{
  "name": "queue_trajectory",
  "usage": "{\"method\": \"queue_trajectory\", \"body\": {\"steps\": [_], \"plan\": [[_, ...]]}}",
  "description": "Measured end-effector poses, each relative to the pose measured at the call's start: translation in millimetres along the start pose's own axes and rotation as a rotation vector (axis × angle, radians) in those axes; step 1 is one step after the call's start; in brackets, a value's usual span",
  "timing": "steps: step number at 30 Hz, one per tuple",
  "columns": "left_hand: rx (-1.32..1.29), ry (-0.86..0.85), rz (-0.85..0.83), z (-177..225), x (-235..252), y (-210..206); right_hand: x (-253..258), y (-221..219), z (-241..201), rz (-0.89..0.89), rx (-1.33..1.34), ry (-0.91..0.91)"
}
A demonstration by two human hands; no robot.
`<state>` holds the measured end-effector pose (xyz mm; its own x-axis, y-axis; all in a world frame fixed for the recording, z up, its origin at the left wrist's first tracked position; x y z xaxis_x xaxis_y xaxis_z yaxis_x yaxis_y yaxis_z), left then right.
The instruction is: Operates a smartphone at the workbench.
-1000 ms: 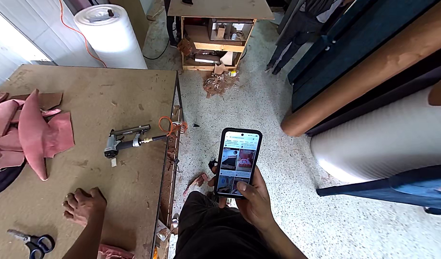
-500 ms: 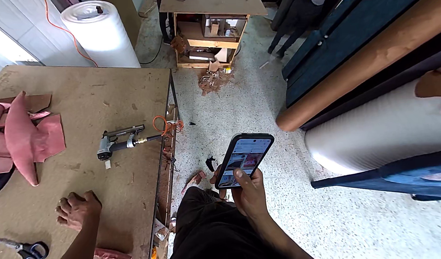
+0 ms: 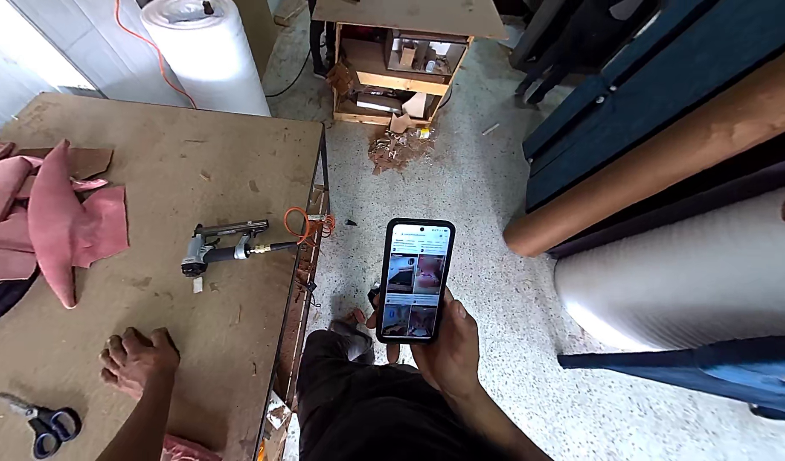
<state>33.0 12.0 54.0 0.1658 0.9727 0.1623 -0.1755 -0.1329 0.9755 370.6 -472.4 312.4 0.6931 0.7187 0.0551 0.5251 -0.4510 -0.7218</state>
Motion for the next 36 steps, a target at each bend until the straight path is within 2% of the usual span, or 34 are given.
{"method": "queue_trajectory", "body": {"steps": [6, 10, 14, 18, 20, 23, 26, 28, 30, 32, 36], "plan": [[-0.095, 0.023, 0.004, 5.1, -4.6, 17.3, 48.8, -10.5, 17.3, -0.127, -0.017, -0.184], [-0.362, 0.072, 0.099, 6.7, -14.0, 44.7, 106.2, -38.7, 65.4, -0.27, -0.01, -0.372], [-0.777, 0.137, 0.312, -2.0, -16.3, 35.4, 166.0, -83.8, 155.9, -0.463, -0.023, -0.625], [-1.155, -0.024, 0.337, -8.0, 0.9, 29.4, 204.3, -132.4, 272.9, -0.72, 0.013, -0.865], [-1.349, -0.047, 0.375, -15.5, 8.8, 26.1, 211.5, -150.1, 333.5, -0.825, 0.024, -0.959], [-1.604, -0.006, 0.445, -29.8, 19.3, 21.6, 216.1, -164.9, 422.9, -0.916, 0.023, -1.071], [-1.927, 0.124, 0.465, -24.0, 39.3, 8.8, 220.5, -170.1, 503.9, -0.988, 0.015, -1.145], [-2.193, 0.153, 0.389, -21.2, 60.4, -11.9, 227.1, -179.1, 544.2, -1.008, -0.042, -1.194], [-2.38, 0.08, 0.28, -27.1, 84.2, -26.2, 239.7, -189.7, 573.7, -0.993, -0.134, -1.199], [-2.437, 0.114, 0.28, -32.6, 103.1, -22.4, 255.5, -202.3, 598.0, -1.012, -0.09, -1.197], [-2.323, 0.102, 0.209, -50.3, 128.4, -11.4, 274.9, -210.6, 621.6, -1.075, -0.107, -1.155]]}}
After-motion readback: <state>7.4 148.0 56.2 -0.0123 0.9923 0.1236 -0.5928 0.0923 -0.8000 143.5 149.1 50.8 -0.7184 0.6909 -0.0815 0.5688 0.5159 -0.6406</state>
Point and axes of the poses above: each hand's wrist, its own x-axis towards the middle knuckle, its own y-axis out of the back of the hand, z = x × y, the point moved 4 cm from there along x, towards the middle knuckle, and after that the axes turned 6 degrees about -y, right-handed, at the moved point
